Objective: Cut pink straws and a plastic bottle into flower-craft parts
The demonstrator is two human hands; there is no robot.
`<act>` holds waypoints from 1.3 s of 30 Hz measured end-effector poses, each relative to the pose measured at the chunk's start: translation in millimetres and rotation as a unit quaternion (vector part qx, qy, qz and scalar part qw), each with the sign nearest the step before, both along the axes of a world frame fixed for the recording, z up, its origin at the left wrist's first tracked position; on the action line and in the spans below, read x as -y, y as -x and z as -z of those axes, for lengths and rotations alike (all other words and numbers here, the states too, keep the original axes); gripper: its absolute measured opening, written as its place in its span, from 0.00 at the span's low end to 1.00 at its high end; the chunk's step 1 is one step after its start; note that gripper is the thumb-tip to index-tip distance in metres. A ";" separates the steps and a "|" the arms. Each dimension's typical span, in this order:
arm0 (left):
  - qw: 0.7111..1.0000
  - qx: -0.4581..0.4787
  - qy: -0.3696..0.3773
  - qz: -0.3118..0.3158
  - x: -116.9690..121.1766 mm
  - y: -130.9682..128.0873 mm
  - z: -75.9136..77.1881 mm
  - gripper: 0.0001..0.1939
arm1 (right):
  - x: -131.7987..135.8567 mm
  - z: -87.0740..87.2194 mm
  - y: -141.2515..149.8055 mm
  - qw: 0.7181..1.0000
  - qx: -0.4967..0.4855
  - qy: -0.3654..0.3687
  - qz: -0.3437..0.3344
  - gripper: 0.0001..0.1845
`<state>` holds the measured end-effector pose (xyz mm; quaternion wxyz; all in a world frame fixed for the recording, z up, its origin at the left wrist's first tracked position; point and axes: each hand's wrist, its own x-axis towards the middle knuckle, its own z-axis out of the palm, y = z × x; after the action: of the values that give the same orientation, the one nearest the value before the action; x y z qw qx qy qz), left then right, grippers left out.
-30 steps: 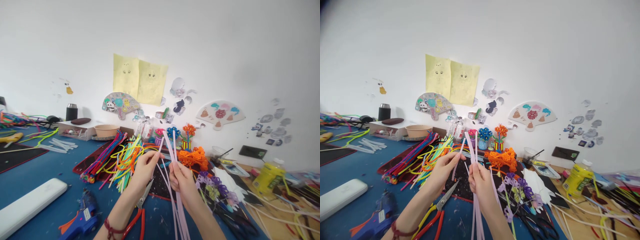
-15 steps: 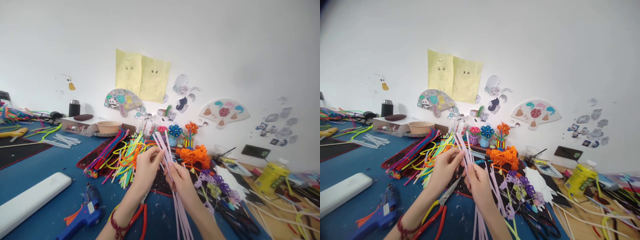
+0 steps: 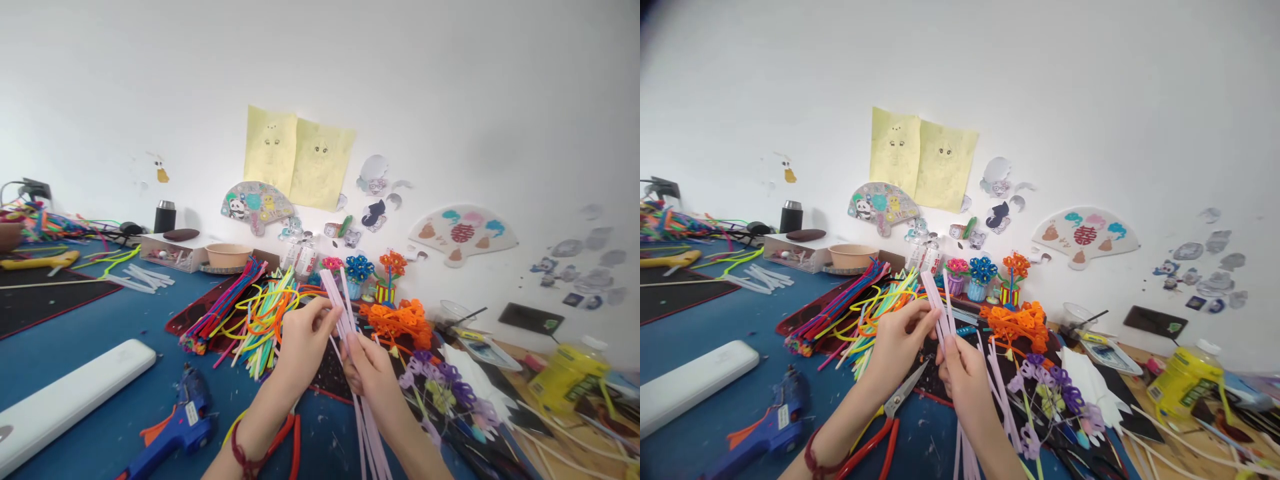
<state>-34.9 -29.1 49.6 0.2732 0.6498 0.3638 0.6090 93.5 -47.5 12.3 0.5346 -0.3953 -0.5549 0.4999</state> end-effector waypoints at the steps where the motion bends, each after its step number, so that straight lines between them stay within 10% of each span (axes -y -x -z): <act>1: 1.000 0.002 0.001 0.001 0.3 -0.1 -0.1 0.12 | 0.1 0.2 0.1 1.000 -0.003 0.002 0.001 0.29; 21: 0.997 -0.073 0.012 0.006 -1.3 -3.8 3.7 0.18 | 1.6 1.6 2.0 1.000 0.008 -0.001 0.017 0.32; 39: 0.979 0.052 0.100 0.169 -1.0 -3.4 -0.4 0.18 | 11.0 -13.1 -7.5 0.994 -0.001 0.022 -0.108 0.26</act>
<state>-31.5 -28.0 50.1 0.4541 0.6388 0.2933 0.5474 101.0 -58.5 25.4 0.4694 -0.3440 -0.5830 0.5670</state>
